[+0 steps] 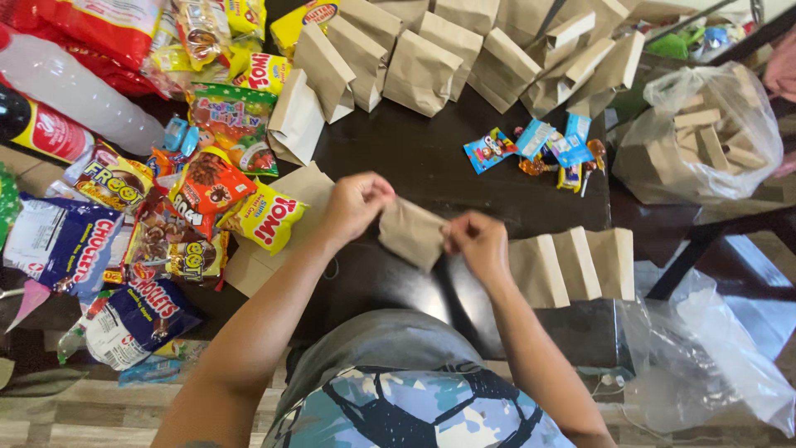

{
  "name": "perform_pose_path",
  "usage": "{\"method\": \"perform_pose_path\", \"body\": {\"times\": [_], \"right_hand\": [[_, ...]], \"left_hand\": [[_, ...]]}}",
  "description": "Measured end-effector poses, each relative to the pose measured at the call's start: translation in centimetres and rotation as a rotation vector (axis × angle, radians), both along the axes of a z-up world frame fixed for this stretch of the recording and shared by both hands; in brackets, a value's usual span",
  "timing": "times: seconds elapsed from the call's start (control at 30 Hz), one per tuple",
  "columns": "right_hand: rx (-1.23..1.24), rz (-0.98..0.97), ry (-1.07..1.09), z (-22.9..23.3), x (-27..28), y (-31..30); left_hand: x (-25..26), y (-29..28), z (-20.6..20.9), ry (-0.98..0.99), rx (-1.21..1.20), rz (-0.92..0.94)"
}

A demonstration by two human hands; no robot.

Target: The person packs various small snack items into brown paper bags on a table. They place items inside the bags, fold the tops closed, and move the completed bags to the side. The person also handles empty paper bags and a pair of scissors during the process.

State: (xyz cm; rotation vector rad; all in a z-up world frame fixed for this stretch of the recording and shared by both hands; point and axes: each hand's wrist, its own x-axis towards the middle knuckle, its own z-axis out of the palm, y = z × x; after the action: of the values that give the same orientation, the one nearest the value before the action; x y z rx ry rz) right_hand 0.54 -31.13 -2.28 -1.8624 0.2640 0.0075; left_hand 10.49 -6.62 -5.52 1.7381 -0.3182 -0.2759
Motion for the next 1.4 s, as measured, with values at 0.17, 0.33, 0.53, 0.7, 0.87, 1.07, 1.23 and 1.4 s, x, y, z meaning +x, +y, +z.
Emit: {"method": "perform_pose_path", "body": {"times": [0.17, 0.33, 0.53, 0.7, 0.87, 1.07, 1.23, 1.4], "right_hand": [[-0.195, 0.135, -0.206, -0.7, 11.2, 0.1], [-0.013, 0.133, -0.25, -3.1, 22.1, 0.5], [0.234, -0.059, -0.228, -8.2, 26.5, 0.9], [-0.264, -0.187, -0.562, -6.7, 20.6, 2.7], [-0.249, -0.118, -0.564, -8.0, 9.1, 8.0], [-0.23, 0.153, -0.215, -9.9, -1.6, 10.6], [-0.246, 0.186, -0.087, -8.9, -4.5, 11.5], [-0.236, 0.24, -0.095, -6.6, -4.9, 13.6]], "left_hand": [[1.4, 2.9, -0.7, -0.122, -0.149, 0.23], [-2.9, 7.5, -3.0, 0.005, -0.017, 0.342], [-8.2, 12.7, -3.4, -0.158, 0.388, 0.439], [-8.8, 14.6, -2.1, -0.515, 0.712, 0.47], [-9.2, 13.0, -4.0, -0.369, 0.83, 0.179], [-8.8, 13.5, -5.5, -0.376, 0.817, 0.228], [-7.9, 14.5, -5.6, -0.416, 0.865, 0.104], [-6.7, 15.6, -6.7, -0.208, 0.828, 0.135]]}}
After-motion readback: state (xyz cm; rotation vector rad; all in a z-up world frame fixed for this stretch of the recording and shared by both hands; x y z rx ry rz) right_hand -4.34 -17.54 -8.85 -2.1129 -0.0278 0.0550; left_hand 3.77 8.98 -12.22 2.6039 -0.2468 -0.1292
